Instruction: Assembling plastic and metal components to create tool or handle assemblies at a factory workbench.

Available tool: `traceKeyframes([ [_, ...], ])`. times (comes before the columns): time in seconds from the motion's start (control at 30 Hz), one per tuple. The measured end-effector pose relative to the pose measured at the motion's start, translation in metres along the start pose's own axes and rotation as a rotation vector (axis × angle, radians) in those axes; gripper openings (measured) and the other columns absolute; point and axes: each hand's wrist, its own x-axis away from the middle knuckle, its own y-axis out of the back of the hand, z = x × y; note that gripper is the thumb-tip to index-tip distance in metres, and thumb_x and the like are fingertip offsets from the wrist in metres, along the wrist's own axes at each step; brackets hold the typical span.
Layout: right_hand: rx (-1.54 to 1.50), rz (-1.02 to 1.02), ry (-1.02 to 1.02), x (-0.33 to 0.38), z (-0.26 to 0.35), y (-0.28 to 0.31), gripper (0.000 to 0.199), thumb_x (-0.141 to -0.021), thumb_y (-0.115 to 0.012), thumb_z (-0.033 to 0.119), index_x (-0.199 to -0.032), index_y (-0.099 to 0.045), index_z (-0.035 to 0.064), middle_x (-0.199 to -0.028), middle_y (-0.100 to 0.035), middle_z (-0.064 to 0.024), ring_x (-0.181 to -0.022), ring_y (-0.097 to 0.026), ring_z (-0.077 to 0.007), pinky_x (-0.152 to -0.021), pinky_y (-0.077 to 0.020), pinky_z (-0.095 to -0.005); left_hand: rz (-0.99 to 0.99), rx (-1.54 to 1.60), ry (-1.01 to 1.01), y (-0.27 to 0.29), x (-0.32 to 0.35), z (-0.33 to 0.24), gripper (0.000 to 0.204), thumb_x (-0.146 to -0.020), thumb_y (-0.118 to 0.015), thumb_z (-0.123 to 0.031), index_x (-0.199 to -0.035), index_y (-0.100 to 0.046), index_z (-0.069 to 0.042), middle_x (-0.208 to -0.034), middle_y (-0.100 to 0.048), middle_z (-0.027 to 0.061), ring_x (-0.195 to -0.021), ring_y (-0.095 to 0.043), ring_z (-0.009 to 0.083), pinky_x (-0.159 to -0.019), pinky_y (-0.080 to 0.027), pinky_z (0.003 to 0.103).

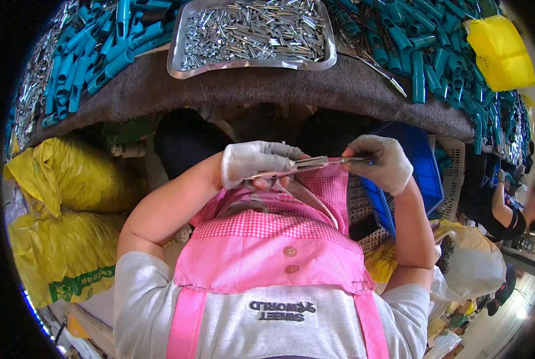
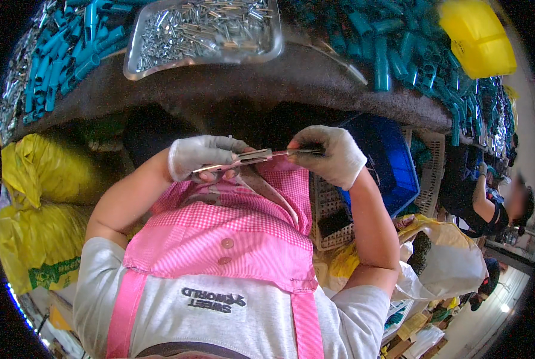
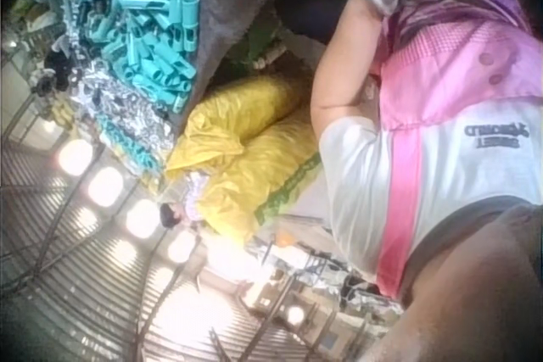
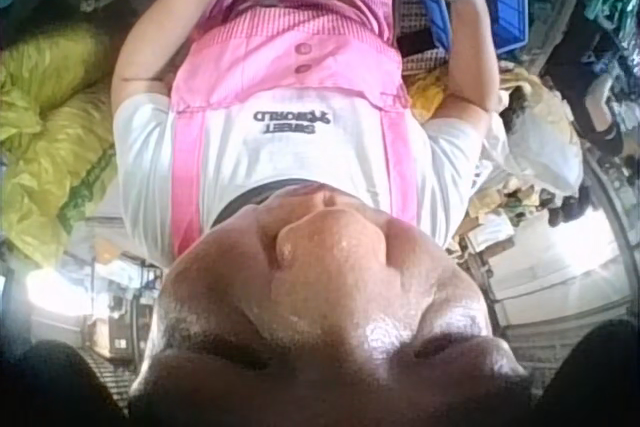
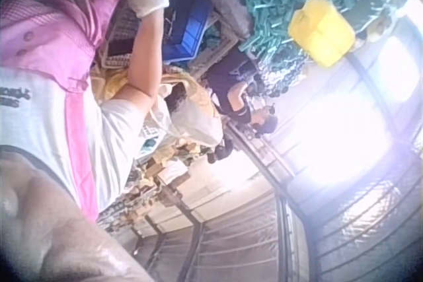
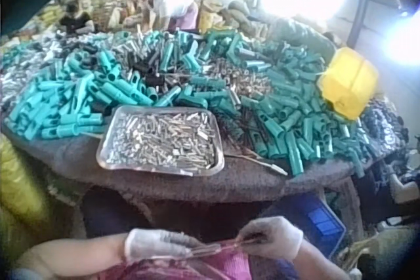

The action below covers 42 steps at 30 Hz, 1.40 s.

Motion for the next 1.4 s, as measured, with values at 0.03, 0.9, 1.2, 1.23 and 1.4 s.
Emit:
traceKeyframes([
  [0.03, -0.020, 0.004, 0.084, -0.001, -0.001, -0.005, 0.017, -0.071, -0.071, 0.004, -0.085, -0.063, 0.0000, -0.079, -0.060, -0.0045, -0.076, -0.057, -0.0097, -0.070, -0.0468, -0.0241, 0.005, -0.019, -0.009, -0.002, -0.003, 0.000, 0.040, -0.086, -0.054, -0.013, -0.125, -0.048, -0.003, -0.074, -0.060, 0.0059, -0.048, -0.045, 0.0022, -0.039, -0.034, 0.013],
  [0.9, -0.455, -0.119, 0.061, -0.005, -0.031, -0.063, 0.027, -0.093, -0.051, 0.018, -0.112, -0.060, 0.0009, -0.086, -0.064, -0.0022, -0.075, -0.056, -0.0075, -0.069, -0.0473, -0.0221, 0.046, 0.225, -0.011, 0.013, -0.012, 0.035, 0.034, -0.090, -0.052, -0.016, -0.124, -0.048, -0.010, -0.079, -0.057, 0.0045, -0.047, -0.045, 0.0035, -0.037, -0.034, 0.013],
  [1.2, -0.461, -0.208, 0.108, -0.013, -0.019, -0.083, 0.035, -0.090, -0.055, 0.021, -0.118, -0.053, 0.0000, -0.092, -0.061, -0.0026, -0.083, -0.055, -0.0094, -0.075, -0.0464, -0.0244, -0.096, 0.215, -0.054, 0.004, -0.006, 0.027, 0.033, -0.090, -0.054, -0.018, -0.121, -0.049, -0.009, -0.079, -0.060, 0.0082, -0.042, -0.044, 0.0074, -0.032, -0.031, 0.018],
  [1.23, -0.635, -0.224, 0.087, -0.019, -0.025, -0.091, 0.034, -0.089, -0.057, 0.021, -0.116, -0.054, -0.0001, -0.091, -0.061, -0.0023, -0.080, -0.054, -0.0087, -0.072, -0.0463, -0.0237, -0.128, 0.232, -0.081, 0.005, -0.007, 0.028, 0.036, -0.089, -0.055, -0.018, -0.123, -0.049, -0.010, -0.079, -0.060, 0.0079, -0.044, -0.045, 0.0074, -0.033, -0.032, 0.017],
  [1.4, -0.806, -0.261, 0.029, -0.024, -0.008, -0.093, 0.030, -0.090, -0.056, 0.018, -0.114, -0.053, 0.0005, -0.093, -0.061, -0.0029, -0.080, -0.056, -0.0104, -0.072, -0.0464, -0.0235, -0.036, 0.293, -0.182, 0.002, -0.003, 0.026, 0.030, -0.090, -0.054, -0.017, -0.117, -0.045, -0.010, -0.087, -0.059, 0.0064, -0.049, -0.043, 0.0038, -0.036, -0.029, 0.015],
])
